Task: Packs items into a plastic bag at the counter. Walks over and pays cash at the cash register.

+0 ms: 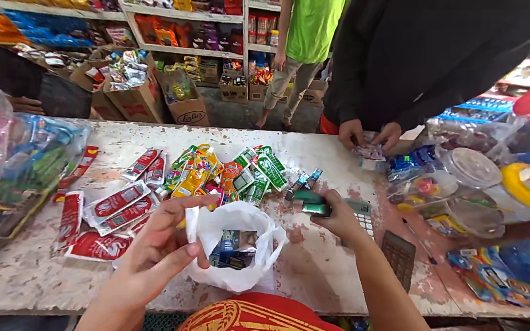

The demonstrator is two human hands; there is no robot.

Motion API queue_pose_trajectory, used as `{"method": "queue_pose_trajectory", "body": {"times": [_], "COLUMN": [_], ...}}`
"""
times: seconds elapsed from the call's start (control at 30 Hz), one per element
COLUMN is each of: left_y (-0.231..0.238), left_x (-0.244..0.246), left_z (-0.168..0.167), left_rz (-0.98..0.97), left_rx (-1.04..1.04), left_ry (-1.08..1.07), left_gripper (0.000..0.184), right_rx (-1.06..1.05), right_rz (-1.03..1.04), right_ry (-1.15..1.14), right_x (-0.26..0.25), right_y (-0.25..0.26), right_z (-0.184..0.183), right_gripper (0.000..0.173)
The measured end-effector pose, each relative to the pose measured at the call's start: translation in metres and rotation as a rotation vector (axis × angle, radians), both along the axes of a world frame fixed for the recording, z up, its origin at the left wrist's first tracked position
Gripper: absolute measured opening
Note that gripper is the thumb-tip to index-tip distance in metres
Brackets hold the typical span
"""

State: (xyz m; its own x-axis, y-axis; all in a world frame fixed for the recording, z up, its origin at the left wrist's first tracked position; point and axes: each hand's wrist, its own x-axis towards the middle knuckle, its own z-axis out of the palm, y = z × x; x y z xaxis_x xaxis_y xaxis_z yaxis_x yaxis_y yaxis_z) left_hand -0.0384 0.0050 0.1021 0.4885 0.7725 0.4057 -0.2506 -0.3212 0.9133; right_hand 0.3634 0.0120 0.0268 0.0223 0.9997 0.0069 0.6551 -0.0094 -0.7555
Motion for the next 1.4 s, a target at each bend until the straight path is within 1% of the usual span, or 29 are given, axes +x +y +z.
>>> {"method": "queue_pose_trajectory", "body": {"times": [0.07, 0.1, 0.13, 0.17, 0.23, 0.27, 0.3, 0.33, 0.43, 0.47, 0.5, 0.57, 0.63, 0.67, 0.73, 0.8, 0.83, 0.87, 0.93, 0.97, 1.0, 1.03, 1.07, 1.1, 1.2, 1.23, 1.27, 1.33, 1.4], "left_y": [0.002, 0.002, 0.001, 0.000, 0.000, 0.002, 0.004, 0.006, 0.008, 0.007, 0.005, 0.001, 0.000, 0.000, -0.002, -0.003, -0.003, -0.002, 0.001, 0.002, 0.003, 0.003, 0.003, 0.004, 0.005, 0.004, 0.002, 0.001, -0.002], "left_x": [0.018, 0.028, 0.036, 0.040, 0.036, 0.029, 0.020, 0.012, 0.001, 0.001, 0.002, 0.002, 0.000, -0.002, -0.009, -0.016, -0.019, -0.021, -0.019, -0.014, -0.007, 0.000, 0.006, 0.010, 0.010, 0.007, 0.002, -0.006, -0.013], "left_z": [0.006, 0.010, 0.015, 0.021, 0.035, 0.038, 0.038, 0.034, 0.011, 0.004, 0.000, -0.001, 0.002, 0.004, 0.005, 0.007, 0.008, 0.009, 0.007, 0.006, 0.007, 0.008, 0.011, 0.013, 0.018, 0.019, 0.018, 0.016, 0.013], "left_rz": [-0.053, -0.073, -0.070, -0.051, -0.008, 0.010, 0.015, 0.007, -0.017, -0.028, -0.044, -0.065, -0.058, -0.053, -0.044, -0.060, -0.073, -0.099, -0.188, -0.231, -0.254, -0.258, -0.246, -0.227, -0.189, -0.170, -0.147, -0.097, -0.054], "left_rx": [0.005, 0.028, 0.066, 0.116, 0.189, 0.188, 0.158, 0.113, -0.011, -0.036, -0.052, -0.055, -0.029, -0.011, -0.002, -0.016, -0.025, -0.034, -0.060, -0.071, -0.076, -0.066, -0.045, -0.020, 0.015, 0.010, 0.004, -0.012, -0.035], "left_ry": [0.017, 0.016, 0.010, 0.000, -0.042, -0.053, -0.049, -0.015, 0.099, 0.105, 0.098, 0.069, 0.048, 0.048, 0.054, 0.068, 0.072, 0.070, 0.061, 0.055, 0.050, 0.047, 0.047, 0.046, 0.040, 0.046, 0.049, 0.058, 0.044], "left_gripper": [0.050, 0.050, 0.050, 0.050, 0.048, 0.048, 0.050, 0.051, 0.053, 0.053, 0.053, 0.055, 0.055, 0.056, 0.055, 0.054, 0.053, 0.053, 0.055, 0.057, 0.057, 0.058, 0.058, 0.059, 0.060, 0.061, 0.061, 0.060, 0.058], "right_rx": [0.216, 0.218, 0.190, 0.158, 0.029, -0.059, -0.102, -0.091, 0.117, 0.194, 0.222, 0.041, -0.038, -0.033, -0.025, -0.129, -0.161, -0.109, 0.110, 0.172, 0.181, 0.140, 0.105, 0.110, 0.056, -0.009, -0.063, 0.008, 0.225], "right_rz": [0.105, 0.256, 0.419, 0.516, 0.598, 0.605, 0.603, 0.599, 0.500, 0.385, 0.272, 0.159, 0.199, 0.237, 0.276, 0.287, 0.277, 0.253, 0.227, 0.283, 0.437, 0.600, 0.715, 0.779, 0.691, 0.667, 0.668, 0.652, 0.500], "right_ry": [0.707, 0.904, 0.924, 0.781, 0.234, 0.041, -0.024, 0.017, 0.330, 0.254, 0.043, -0.397, -0.630, -0.680, -0.721, -0.704, -0.601, -0.395, 0.265, 0.665, 0.970, 1.112, 1.106, 0.933, 0.103, -0.075, -0.160, -0.086, 0.183], "right_x": [-0.038, -0.060, -0.079, -0.094, -0.111, -0.113, -0.108, -0.096, -0.051, -0.038, -0.026, -0.004, 0.012, 0.017, 0.021, 0.026, 0.028, 0.028, 0.014, -0.002, -0.020, -0.039, -0.060, -0.077, -0.114, -0.118, -0.117, -0.099, -0.068], "right_y": [-0.018, -0.024, -0.027, -0.030, -0.033, -0.034, -0.034, -0.034, -0.009, 0.008, 0.028, 0.073, 0.100, 0.106, 0.108, 0.106, 0.102, 0.092, 0.058, 0.041, 0.026, 0.015, 0.006, -0.002, -0.023, -0.029, -0.035, -0.046, -0.048], "right_z": [0.018, 0.025, 0.029, 0.034, 0.050, 0.058, 0.066, 0.074, 0.080, 0.078, 0.074, 0.045, -0.005, -0.025, -0.044, -0.029, -0.011, 0.009, 0.052, 0.069, 0.079, 0.083, 0.084, 0.085, 0.082, 0.077, 0.077, 0.087, 0.097], "right_gripper": [0.049, 0.041, 0.041, 0.045, 0.062, 0.068, 0.071, 0.067, 0.025, 0.018, 0.022, 0.057, 0.084, 0.084, 0.064, 0.054, 0.052, 0.052, 0.055, 0.052, 0.048, 0.052, 0.056, 0.061, 0.062, 0.066, 0.071, 0.069, 0.044]}}
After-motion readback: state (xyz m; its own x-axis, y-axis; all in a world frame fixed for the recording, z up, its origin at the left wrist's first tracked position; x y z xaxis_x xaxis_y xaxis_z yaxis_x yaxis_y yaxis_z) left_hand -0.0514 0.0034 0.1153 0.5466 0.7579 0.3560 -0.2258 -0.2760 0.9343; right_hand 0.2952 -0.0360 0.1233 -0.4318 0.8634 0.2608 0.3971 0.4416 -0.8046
